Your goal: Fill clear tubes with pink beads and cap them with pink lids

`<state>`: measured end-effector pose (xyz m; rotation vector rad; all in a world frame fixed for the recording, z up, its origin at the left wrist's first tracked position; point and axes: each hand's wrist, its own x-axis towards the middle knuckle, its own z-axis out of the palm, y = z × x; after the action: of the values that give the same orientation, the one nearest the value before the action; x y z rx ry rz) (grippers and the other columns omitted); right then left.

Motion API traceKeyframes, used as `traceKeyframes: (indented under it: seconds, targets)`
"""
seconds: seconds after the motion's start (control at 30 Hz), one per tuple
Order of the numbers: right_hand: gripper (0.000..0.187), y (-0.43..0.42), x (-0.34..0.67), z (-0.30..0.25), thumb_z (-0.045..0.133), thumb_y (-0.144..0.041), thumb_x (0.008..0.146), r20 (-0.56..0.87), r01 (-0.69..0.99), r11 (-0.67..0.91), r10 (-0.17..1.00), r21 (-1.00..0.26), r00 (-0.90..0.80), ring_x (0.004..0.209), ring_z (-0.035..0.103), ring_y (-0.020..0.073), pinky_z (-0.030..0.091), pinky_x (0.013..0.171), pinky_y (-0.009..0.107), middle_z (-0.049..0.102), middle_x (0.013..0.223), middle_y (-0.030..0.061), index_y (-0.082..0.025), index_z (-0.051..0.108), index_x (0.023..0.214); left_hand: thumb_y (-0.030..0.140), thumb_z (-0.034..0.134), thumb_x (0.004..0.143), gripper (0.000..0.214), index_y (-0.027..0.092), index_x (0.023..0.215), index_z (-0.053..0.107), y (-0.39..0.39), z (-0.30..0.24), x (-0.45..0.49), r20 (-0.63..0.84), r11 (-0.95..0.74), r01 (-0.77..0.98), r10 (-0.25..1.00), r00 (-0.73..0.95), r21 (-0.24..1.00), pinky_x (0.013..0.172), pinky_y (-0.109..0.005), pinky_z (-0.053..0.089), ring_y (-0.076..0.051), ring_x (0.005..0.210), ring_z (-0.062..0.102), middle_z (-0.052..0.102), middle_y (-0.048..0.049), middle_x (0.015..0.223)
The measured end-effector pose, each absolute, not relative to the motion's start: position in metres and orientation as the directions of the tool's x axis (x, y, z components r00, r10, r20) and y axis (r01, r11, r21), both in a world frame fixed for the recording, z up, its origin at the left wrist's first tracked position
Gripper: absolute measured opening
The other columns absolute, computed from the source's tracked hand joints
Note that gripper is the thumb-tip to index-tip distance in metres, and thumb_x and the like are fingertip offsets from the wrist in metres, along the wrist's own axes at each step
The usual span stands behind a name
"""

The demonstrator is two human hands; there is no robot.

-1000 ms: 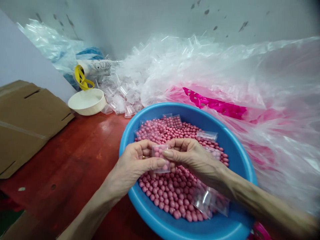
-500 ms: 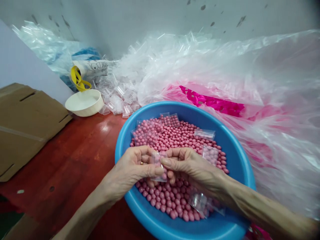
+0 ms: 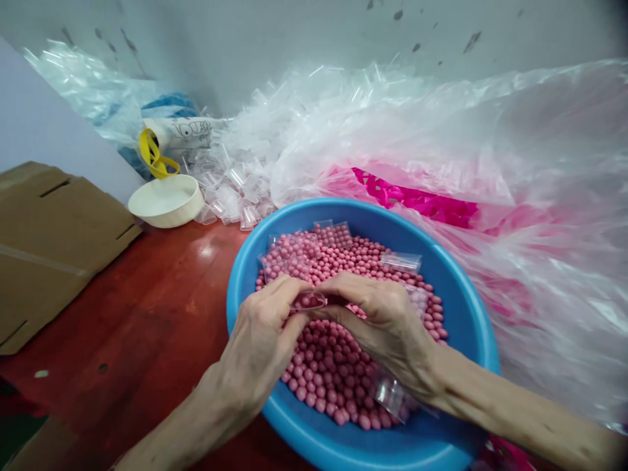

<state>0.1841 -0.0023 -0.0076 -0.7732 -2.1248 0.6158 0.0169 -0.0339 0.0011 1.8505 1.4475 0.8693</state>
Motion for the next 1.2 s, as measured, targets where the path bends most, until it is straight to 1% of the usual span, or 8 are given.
traceKeyframes:
  seconds: [0.23,0.43,0.57,0.63,0.77,0.83,1.03,1.2]
  targets:
    - [0.011,0.026,0.237,0.007,0.057,-0.016,0.083,0.254,0.740,0.556,0.831,-0.378,-0.494,0.065,0.060,0.0179,0.043,0.059,0.028,0.066,0.077,0.0066,-0.013,0.067,0.085,0.013,0.065,0.070,0.028,0.016,0.098,0.060,-0.025,-0.001,0.008,-0.174,0.159,0.182,0.982,0.069,0.970,0.071,-0.026,0.050,-0.014,0.075,0.062,0.064,0.0004,0.084]
    - [0.024,0.020,0.222,0.004,0.064,-0.039,0.080,0.024,0.594,0.394,0.846,-0.701,-0.533,0.062,0.058,0.0153,0.040,0.056,0.026,0.067,0.075,0.0017,-0.016,0.068,0.088,0.010,0.064,0.069,0.031,0.017,0.099,0.057,-0.022,0.000,0.009,-0.254,0.240,0.095,0.952,0.173,0.966,0.070,-0.022,0.050,-0.011,0.076,0.061,0.060,0.0020,0.082]
    - [0.012,0.012,0.190,0.002,0.058,-0.027,0.087,0.060,0.408,0.431,0.743,-0.805,-0.666,0.065,0.056,0.0119,0.039,0.059,0.023,0.064,0.074,-0.0010,-0.017,0.065,0.086,0.010,0.058,0.074,0.039,0.020,0.111,0.053,-0.025,-0.004,0.010,-0.183,0.147,0.179,0.962,0.205,0.973,0.075,-0.026,0.052,-0.015,0.085,0.062,0.061,-0.0010,0.091]
    - [0.012,0.015,0.194,-0.001,0.053,-0.019,0.089,0.083,0.459,0.527,0.716,-0.715,-0.693,0.067,0.055,0.0121,0.038,0.061,0.023,0.063,0.076,0.0001,-0.016,0.062,0.082,0.011,0.057,0.075,0.039,0.019,0.113,0.052,-0.027,-0.005,0.009,-0.136,0.106,0.209,0.982,0.131,0.972,0.073,-0.027,0.052,-0.015,0.082,0.063,0.061,-0.0017,0.090]
    - [0.013,0.023,0.224,-0.012,0.050,-0.009,0.084,0.038,0.591,0.758,0.623,-0.278,-0.781,0.075,0.052,0.0194,0.039,0.069,0.032,0.062,0.080,0.0080,-0.014,0.060,0.079,0.016,0.059,0.077,0.029,0.016,0.106,0.056,-0.027,-0.005,0.007,-0.091,0.086,0.221,0.996,0.012,0.972,0.075,-0.027,0.051,-0.014,0.080,0.061,0.062,-0.0028,0.090]
    - [0.016,0.022,0.230,-0.019,0.048,-0.005,0.082,0.005,0.532,0.812,0.549,-0.240,-0.836,0.080,0.053,0.0205,0.040,0.073,0.034,0.063,0.085,0.0106,-0.013,0.061,0.084,0.018,0.061,0.077,0.023,0.015,0.100,0.058,-0.026,-0.003,0.006,-0.124,0.116,0.193,0.992,0.031,0.974,0.077,-0.027,0.050,-0.014,0.081,0.061,0.063,-0.0030,0.089]
    - [0.018,0.017,0.204,-0.021,0.050,-0.017,0.089,-0.053,0.542,0.514,0.691,-0.665,-0.721,0.069,0.059,0.0134,0.042,0.065,0.025,0.067,0.076,0.0025,-0.015,0.066,0.080,0.019,0.064,0.076,0.015,0.015,0.091,0.063,-0.029,0.002,0.004,-0.149,0.149,0.149,0.989,-0.014,0.977,0.073,-0.025,0.051,-0.013,0.077,0.062,0.066,-0.0011,0.085]
    - [0.015,0.018,0.204,-0.008,0.062,-0.028,0.082,-0.093,0.286,0.132,0.751,-0.949,-0.654,0.071,0.063,0.0136,0.045,0.066,0.023,0.070,0.077,-0.0010,-0.018,0.072,0.088,0.019,0.069,0.072,0.016,0.016,0.087,0.065,-0.033,0.011,0.005,-0.162,0.170,0.123,0.984,-0.073,0.978,0.072,-0.025,0.052,-0.014,0.075,0.063,0.067,-0.0011,0.084]
